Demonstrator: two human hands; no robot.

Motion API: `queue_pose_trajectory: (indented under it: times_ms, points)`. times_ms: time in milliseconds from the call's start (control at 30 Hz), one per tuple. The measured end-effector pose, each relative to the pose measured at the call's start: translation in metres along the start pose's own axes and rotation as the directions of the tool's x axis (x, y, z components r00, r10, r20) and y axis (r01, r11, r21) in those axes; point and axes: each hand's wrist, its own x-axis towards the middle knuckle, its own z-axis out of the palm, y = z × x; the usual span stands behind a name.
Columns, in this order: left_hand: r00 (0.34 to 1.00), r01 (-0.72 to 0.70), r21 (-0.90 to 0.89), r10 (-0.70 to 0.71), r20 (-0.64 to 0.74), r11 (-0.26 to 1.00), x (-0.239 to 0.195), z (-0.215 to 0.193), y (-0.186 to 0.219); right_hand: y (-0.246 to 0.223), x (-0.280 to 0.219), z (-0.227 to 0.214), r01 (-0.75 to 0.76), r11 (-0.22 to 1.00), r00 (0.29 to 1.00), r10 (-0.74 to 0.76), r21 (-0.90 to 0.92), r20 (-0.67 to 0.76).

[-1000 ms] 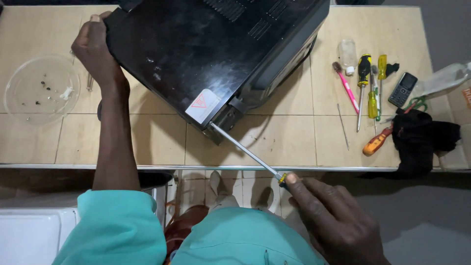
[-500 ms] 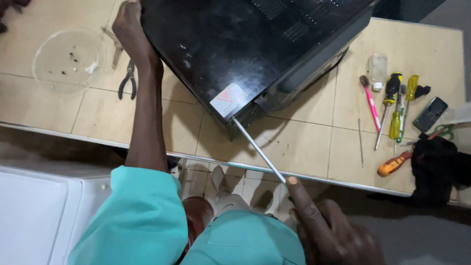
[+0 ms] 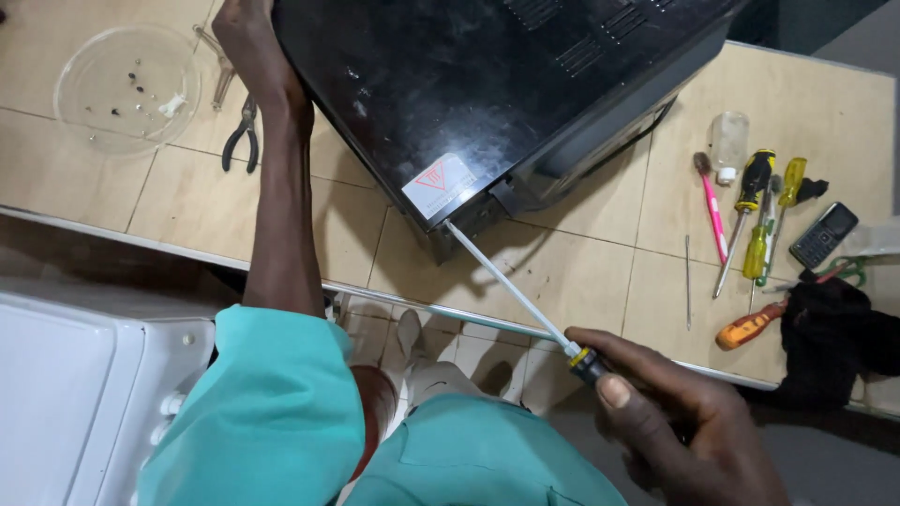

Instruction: The person uses a screwdriver to remove screws from the back panel of a black microwave oven. They place the removed screws into a clear plastic container on the table. The person continues to unscrew and remove additional fasteners from the appliance's casing.

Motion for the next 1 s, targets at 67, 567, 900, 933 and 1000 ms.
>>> queue_pose_trajectory:
  times_ms: [67, 567, 900, 933, 1000]
  points:
    - [0.993, -0.110, -0.020, 0.111, 0.050, 0.994, 0.009, -0.009, -0.017, -0.002, -0.003, 0.007, -0.165, 0.939, 0.986, 0.164, 0.302, 0.029]
    - [0.994, -0.103, 0.135, 0.097, 0.047, 0.985, 0.019, -0.013, -0.018, 0.065, 0.010, 0.019, -0.343, 0.549, 0.912, 0.000, 0.762, 0.410]
    - [0.978, -0.169, 0.195, 0.140, 0.156, 0.966, 0.001, -0.009, 0.010, 0.045, -0.014, 0.016, 0.589, 0.544, 0.621, -0.778, -0.598, -0.097]
    - [0.977, -0.162, 0.147, 0.138, 0.161, 0.976, -0.001, -0.006, 0.010, 0.044, -0.015, 0.015, 0.564, 0.439, 0.555, -0.829, -0.699, -0.073]
    - [0.976, -0.147, 0.095, 0.129, 0.175, 0.985, 0.004, -0.007, 0.003, 0.041, -0.015, 0.012, 0.514, 0.335, 0.493, -0.869, -0.790, -0.047]
